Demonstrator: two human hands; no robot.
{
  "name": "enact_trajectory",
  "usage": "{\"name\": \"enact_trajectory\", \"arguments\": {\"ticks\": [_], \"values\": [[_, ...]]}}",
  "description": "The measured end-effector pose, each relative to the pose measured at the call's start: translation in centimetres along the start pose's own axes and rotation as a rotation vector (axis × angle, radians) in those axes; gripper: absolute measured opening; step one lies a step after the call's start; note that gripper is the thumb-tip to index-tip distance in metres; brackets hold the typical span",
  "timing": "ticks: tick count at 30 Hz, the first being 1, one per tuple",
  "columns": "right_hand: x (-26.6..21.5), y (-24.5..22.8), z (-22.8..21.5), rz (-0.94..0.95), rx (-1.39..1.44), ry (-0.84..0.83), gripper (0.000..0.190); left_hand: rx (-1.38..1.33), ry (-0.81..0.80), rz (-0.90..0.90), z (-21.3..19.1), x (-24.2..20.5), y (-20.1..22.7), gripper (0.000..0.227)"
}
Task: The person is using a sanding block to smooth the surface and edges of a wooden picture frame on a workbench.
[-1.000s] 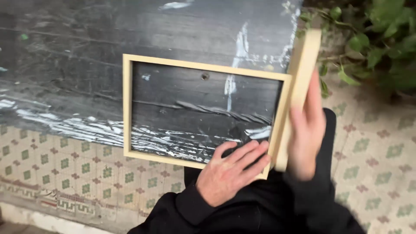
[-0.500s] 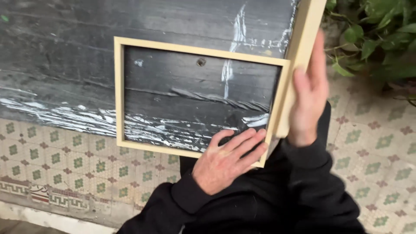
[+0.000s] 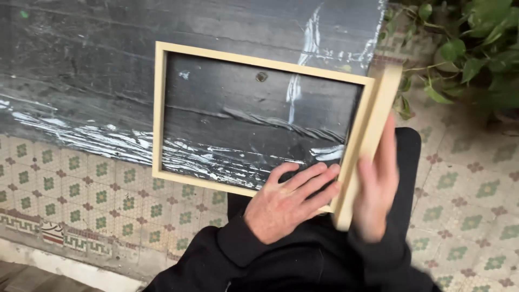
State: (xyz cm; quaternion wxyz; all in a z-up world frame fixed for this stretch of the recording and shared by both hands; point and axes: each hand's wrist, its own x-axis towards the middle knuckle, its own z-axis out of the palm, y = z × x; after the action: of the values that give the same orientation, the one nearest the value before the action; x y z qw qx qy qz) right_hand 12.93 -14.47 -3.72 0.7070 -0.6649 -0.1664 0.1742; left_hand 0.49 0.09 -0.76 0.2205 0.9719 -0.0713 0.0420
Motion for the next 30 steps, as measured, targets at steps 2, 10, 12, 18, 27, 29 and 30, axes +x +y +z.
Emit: {"name": "enact_trajectory", "arguments": {"ticks": [2, 10, 12, 18, 27, 29, 30], "values": [[-3.0, 0.7, -0.1, 0.083, 0.041, 0.020, 0.069, -0.008, 0.007, -0.005, 0.0, -0.4, 0.0, 0.053], [4.2, 2.9, -1.5, -0.091, 0.038, -0.014, 0.057, 0.050, -0.092, 0.011, -0.3, 0.3, 0.7, 0.061], [-1.9, 1.2, -0.9, -0.032, -0.023, -0.015, 0.062, 0.030, -0.075, 0.012, 0.1, 0.1, 0.4, 0.064], [-2.9, 1.2, -0.2, 0.068, 0.069, 0.008, 0.066, 0.020, -0.074, 0.036, 0.0, -0.3, 0.3, 0.068], [-9.1, 1.1, -0.5, 0.043, 0.042, 0.000, 0.064, 0.072, -0.103, 0.034, 0.0, 0.7, 0.4, 0.066], [-7.9, 1.2, 0.1, 0.066, 0.163, -0.020, 0.065, 0.097, -0.120, 0.027, -0.3, 0.2, 0.6, 0.066], [-5.0, 1.2, 0.1, 0.037, 0.171, -0.005, 0.064, 0.078, -0.133, 0.042, -0.3, 0.2, 0.8, 0.065]]}}
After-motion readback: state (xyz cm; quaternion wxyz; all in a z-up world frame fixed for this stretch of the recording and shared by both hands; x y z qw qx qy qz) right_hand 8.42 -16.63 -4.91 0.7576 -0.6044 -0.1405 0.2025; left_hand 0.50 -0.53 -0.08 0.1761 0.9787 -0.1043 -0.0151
